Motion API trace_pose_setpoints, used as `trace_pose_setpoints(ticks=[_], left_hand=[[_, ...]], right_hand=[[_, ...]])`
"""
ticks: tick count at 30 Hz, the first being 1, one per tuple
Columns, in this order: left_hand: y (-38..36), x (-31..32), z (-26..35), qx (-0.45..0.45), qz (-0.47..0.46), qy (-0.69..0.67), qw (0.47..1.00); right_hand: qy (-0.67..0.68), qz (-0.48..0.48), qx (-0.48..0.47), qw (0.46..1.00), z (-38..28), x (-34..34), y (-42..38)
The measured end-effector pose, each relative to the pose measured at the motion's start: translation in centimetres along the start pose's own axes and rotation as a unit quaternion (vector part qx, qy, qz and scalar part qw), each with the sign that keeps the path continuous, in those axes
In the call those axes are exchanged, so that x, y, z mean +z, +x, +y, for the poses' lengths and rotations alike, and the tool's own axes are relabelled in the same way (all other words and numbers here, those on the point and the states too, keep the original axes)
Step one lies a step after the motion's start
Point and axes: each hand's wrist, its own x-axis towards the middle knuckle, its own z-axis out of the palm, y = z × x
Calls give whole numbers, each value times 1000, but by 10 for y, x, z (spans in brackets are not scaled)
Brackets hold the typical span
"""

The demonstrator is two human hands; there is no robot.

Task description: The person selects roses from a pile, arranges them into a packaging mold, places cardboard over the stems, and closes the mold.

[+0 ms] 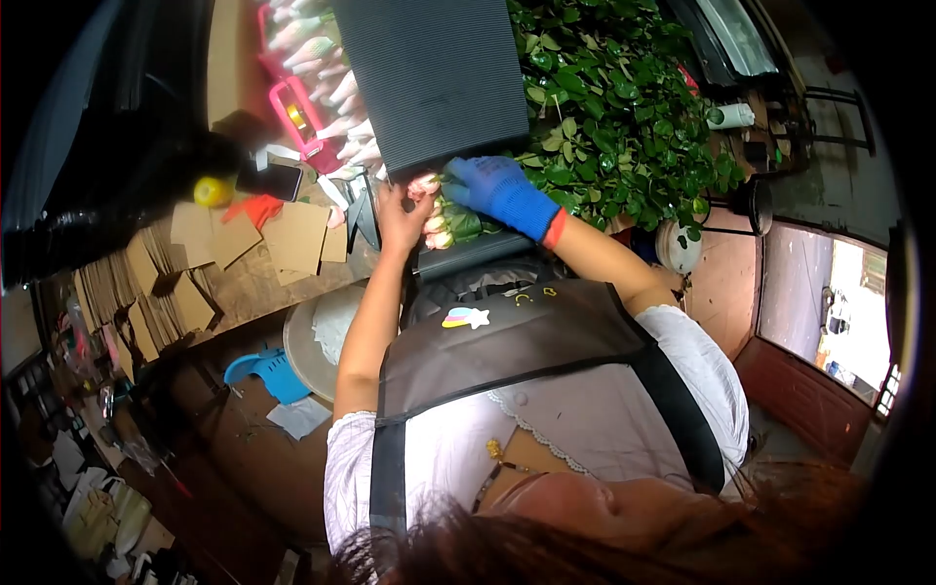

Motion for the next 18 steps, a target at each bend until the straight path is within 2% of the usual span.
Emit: trace_pose_setpoints(ticks=[1,6,8,9,12,15,18], left_hand=[[-1,-2,8,-39,-18,-40,998],[-4,-4,7,11,-12,23,1000],[-7,-3,9,47,11,32,998],[-10,-3,21,15,8,-9,1000],[-10,-3,16,31,7,0,999],[-9,-4,5,32,4,47,998],[-8,-3,5,37,5,51,998]], right_hand=[[-17,-7,8,1000,3,6,5],[-53,-10,17,998,-6,5,15],[-49,34,-2,998,-7,12,14],[-48,54,-12,997,-7,17,14],[-100,5,6,995,-12,26,24],[-144,-104,25,984,-27,20,36],[-142,-87,4,986,-43,2,30]])
